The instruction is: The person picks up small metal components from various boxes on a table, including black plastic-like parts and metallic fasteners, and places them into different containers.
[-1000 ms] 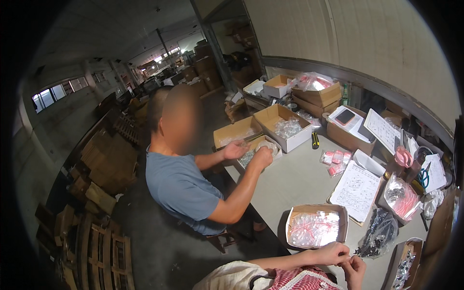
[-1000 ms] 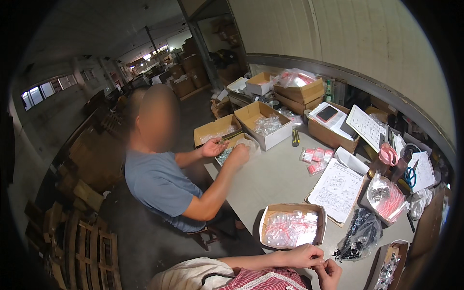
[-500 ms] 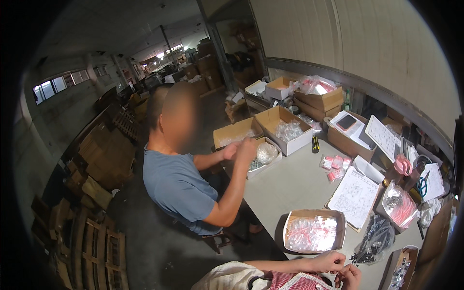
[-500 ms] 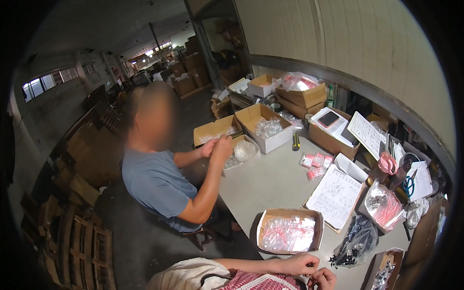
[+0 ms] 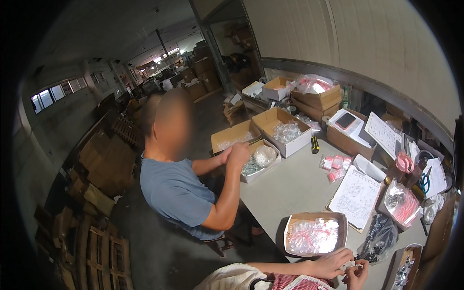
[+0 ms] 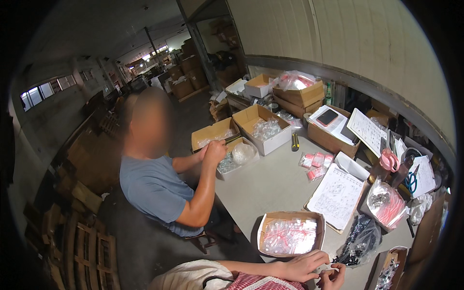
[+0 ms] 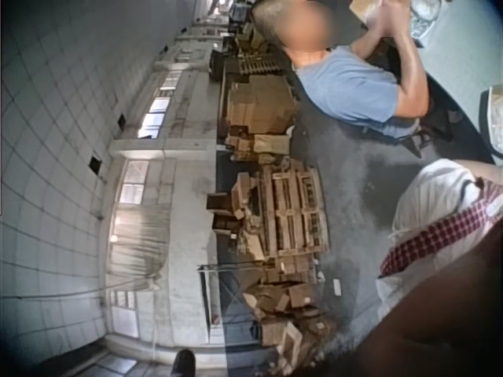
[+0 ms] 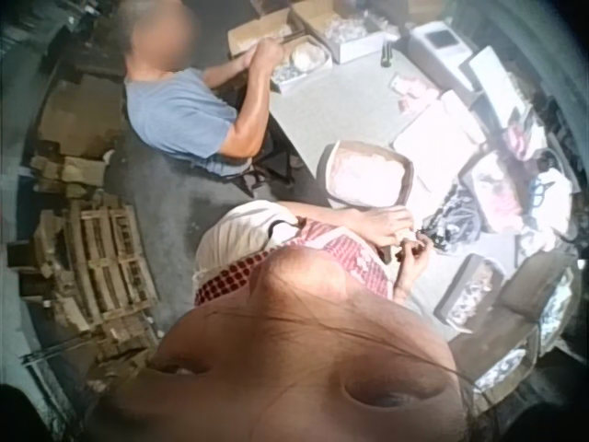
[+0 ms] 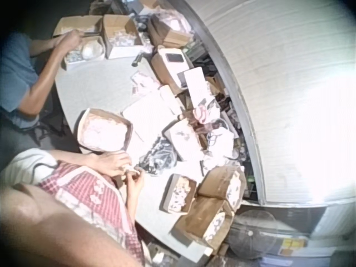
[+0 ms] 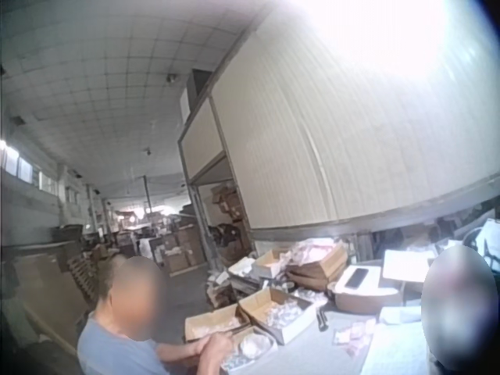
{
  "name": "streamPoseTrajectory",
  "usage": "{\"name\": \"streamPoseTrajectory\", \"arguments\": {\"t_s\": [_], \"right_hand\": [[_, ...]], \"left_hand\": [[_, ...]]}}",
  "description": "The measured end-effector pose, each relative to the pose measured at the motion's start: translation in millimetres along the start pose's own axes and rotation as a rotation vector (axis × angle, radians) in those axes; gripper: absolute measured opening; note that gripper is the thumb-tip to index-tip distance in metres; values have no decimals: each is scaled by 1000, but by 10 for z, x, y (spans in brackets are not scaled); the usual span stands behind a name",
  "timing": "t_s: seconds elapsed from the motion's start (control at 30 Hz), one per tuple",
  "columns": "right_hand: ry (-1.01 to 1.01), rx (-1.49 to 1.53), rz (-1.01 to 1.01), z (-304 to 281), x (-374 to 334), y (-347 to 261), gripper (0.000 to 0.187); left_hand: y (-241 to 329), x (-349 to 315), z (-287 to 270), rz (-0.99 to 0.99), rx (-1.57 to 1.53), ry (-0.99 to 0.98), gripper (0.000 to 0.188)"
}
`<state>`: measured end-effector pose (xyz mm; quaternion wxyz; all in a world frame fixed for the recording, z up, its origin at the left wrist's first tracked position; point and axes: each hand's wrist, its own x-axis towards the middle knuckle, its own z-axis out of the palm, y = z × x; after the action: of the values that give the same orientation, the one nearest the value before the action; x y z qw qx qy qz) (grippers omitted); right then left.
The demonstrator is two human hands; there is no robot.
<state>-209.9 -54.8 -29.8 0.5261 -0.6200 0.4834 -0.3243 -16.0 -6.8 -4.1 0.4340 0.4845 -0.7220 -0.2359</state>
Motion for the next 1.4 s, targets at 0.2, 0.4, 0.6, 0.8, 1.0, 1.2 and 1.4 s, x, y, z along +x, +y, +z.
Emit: {"name": "streamPoseTrajectory", "arguments": {"t_s": [0.2, 0.4, 0.6, 0.8, 1.0, 1.2, 1.4], "right_hand": [[-25, 184, 60, -21, -37, -66, 20], [-94, 239, 30, -88, -177, -384, 14], [0, -332, -505, -56, -184, -490, 26], [-26, -221, -320, -69, -302, -657, 25], [92, -423, -421, -188, -444, -597, 13], [-129, -542, -554, -169, -379, -551, 24], [-119, -346, -500, -439, -231, -181, 18]], "left_hand": [[-71, -16, 45, -37, -57, -118, 39], [-52, 26, -13, -227, -191, -145, 36], [39, 50, -40, -329, -372, -188, 32], [63, -30, 10, -434, -479, -246, 27], [213, 7, 95, -405, -465, -279, 31], [116, -11, 236, -14, -45, -110, 26], [4, -72, 652, -361, 112, -139, 30]]}}
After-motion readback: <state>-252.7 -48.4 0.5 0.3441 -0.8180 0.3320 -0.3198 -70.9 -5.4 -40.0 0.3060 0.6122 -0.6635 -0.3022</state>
